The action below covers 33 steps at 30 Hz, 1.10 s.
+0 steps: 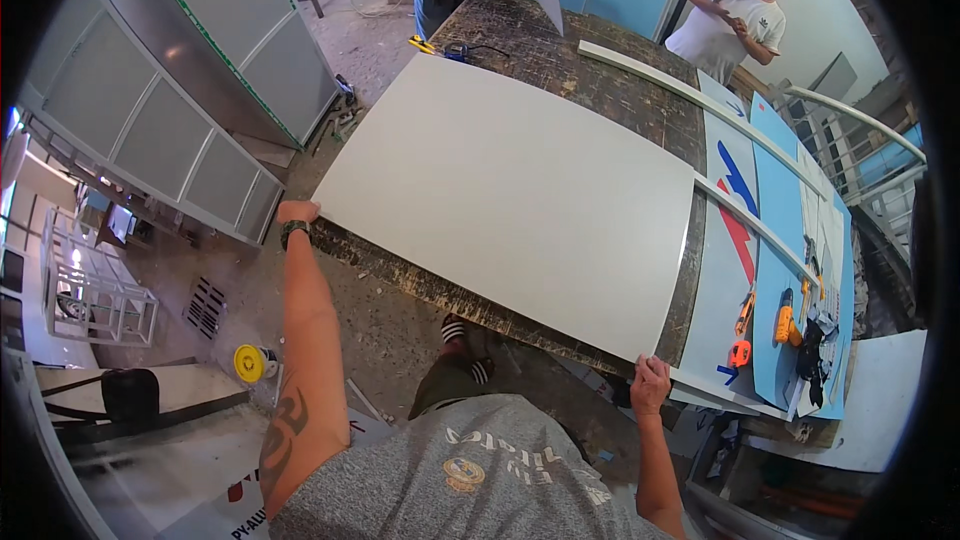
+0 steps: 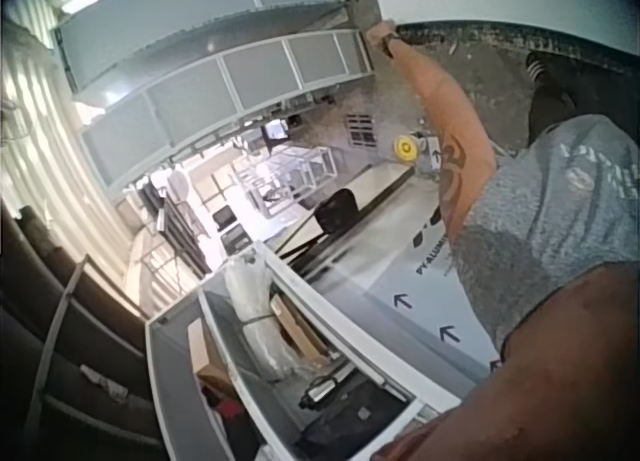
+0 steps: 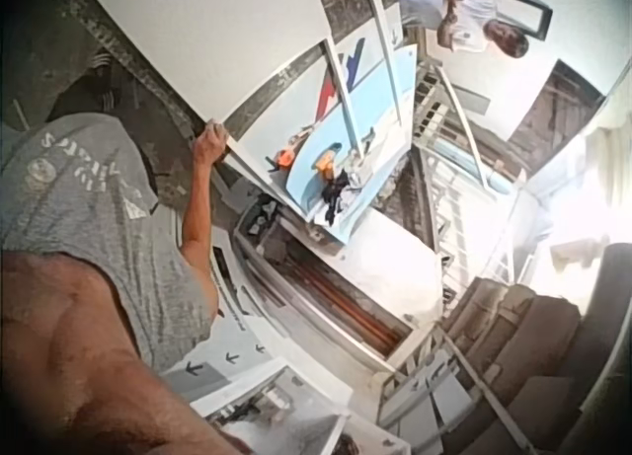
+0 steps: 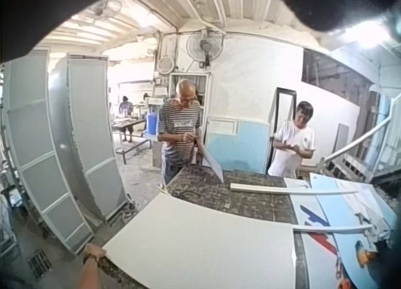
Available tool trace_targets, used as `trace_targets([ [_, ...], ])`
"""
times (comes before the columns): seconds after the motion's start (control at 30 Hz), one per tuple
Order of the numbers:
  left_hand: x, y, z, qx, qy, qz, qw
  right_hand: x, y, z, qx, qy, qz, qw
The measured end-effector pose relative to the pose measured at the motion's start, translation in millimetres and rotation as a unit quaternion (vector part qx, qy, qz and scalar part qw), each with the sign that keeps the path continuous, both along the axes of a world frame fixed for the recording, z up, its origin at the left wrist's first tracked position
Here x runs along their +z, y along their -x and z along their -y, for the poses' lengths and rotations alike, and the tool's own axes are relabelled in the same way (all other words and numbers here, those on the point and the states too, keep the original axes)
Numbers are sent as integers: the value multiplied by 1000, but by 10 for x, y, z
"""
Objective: Peeling protective film and preparing composite panels on a workbench.
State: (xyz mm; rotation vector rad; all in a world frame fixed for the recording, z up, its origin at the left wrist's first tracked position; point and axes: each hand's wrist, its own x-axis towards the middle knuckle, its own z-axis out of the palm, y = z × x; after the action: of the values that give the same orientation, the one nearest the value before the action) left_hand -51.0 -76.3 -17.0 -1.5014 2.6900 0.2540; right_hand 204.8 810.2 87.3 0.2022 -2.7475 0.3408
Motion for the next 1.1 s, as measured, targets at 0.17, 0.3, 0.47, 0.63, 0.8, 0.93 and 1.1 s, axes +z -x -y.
trace_targets([
  [0.17, 139, -51, -18, 19, -20, 15, 1000, -43, -14, -5, -20, 27, 8, 999],
  [0.3, 227, -86, -36, 4, -38, 37, 999, -61, -17, -22, -34, 31, 5, 999],
  [0.47, 425, -11, -112, -21, -53, 55, 997, 17, 19, -36, -54, 33, 1, 998],
  [0.63, 548, -189, -56, -81, -79, 75, 991, 160, 37, -95, -39, 44, 49, 997],
  [0.8, 645, 68, -292, -121, -89, 90, 985, 91, 22, -194, -36, 63, 67, 995],
  [0.93, 676, 85, -271, -138, -99, 83, 982, 63, 24, -175, -26, 74, 41, 996],
  [1.1, 661, 164, -266, -141, -103, 73, 982, 78, -9, -172, -26, 53, 43, 997],
])
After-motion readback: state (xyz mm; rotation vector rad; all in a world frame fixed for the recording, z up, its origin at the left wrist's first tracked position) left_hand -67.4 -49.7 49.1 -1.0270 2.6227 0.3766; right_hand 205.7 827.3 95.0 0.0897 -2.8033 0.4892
